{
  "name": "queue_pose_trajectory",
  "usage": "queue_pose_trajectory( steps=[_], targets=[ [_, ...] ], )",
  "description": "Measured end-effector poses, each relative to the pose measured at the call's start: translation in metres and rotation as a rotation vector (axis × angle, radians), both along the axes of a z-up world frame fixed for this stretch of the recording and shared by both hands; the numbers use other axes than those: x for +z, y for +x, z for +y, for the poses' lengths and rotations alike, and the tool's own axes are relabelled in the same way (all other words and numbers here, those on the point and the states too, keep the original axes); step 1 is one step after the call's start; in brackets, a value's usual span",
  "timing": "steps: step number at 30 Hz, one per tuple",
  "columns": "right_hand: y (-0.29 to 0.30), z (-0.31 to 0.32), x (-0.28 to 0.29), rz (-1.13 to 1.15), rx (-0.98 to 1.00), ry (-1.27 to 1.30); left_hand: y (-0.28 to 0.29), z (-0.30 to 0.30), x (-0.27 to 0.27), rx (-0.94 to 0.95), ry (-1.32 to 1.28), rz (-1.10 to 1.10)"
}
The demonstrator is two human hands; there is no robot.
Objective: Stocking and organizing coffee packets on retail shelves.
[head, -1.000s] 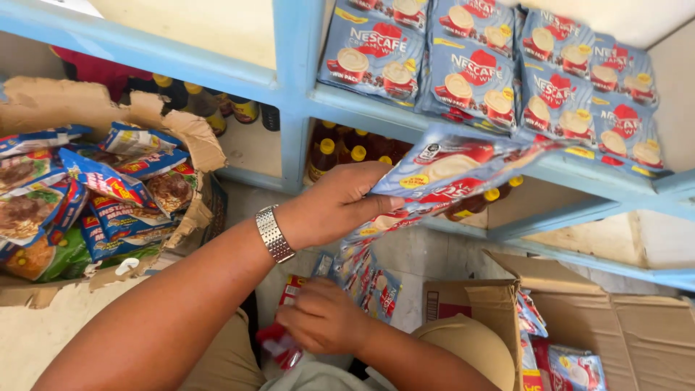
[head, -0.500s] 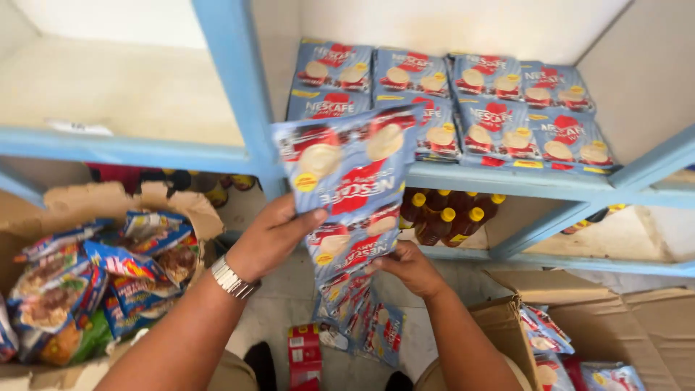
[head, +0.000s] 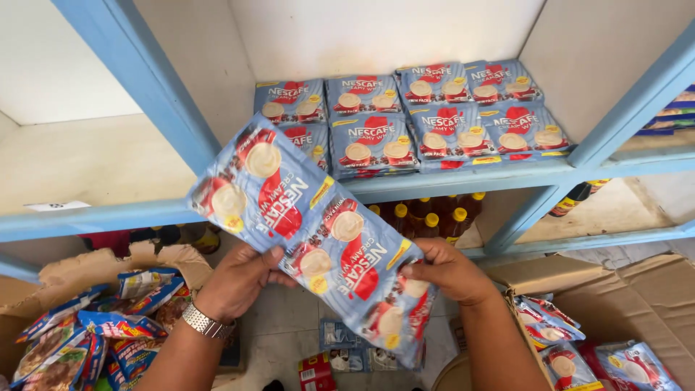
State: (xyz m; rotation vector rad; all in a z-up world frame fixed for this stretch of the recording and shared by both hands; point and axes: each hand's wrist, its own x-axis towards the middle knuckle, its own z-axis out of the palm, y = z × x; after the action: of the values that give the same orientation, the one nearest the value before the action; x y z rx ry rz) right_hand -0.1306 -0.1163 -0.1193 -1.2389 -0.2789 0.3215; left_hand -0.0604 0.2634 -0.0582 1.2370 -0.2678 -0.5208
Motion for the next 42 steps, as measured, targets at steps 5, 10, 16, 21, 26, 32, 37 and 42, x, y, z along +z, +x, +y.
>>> queue_pose_trajectory(
  steps=[5,10,16,21,26,32,37,42],
  targets=[
    [-0.012,-0.030,0.016,-0.002,-0.116,-0.086,-0.003,0.000,-0.026,-0.333,0.346,0.054],
    [-0.005,-0.037,0.001,0.056,-0.012,-0.295,-0.030,-0.030,-0.024,-0.954,0.725,-0.614],
    [-0.002,0.064,0.006,-0.019,0.363,-0.619,-0.034,-0.044,0.006,-0.628,0.622,-0.505],
    [-0.011,0.083,0.014,-0.022,0.554,-0.563,-0.030,-0.036,-0.007,-0.450,0.540,-0.640],
    [-0.016,0.086,0.021,0.039,0.592,-0.394,-0.036,-0.043,-0.023,-0.605,0.446,-0.587],
    [-0.016,0.083,0.018,0.169,0.424,-0.348,-0.036,-0.045,-0.020,-0.570,0.659,-0.475],
    [-0.011,0.073,0.008,0.141,0.356,-0.396,-0.040,-0.051,-0.028,-0.572,0.745,-0.620],
    [-0.009,0.068,0.008,0.143,0.347,-0.406,-0.039,-0.055,-0.033,-0.536,0.732,-0.617]
  ],
)
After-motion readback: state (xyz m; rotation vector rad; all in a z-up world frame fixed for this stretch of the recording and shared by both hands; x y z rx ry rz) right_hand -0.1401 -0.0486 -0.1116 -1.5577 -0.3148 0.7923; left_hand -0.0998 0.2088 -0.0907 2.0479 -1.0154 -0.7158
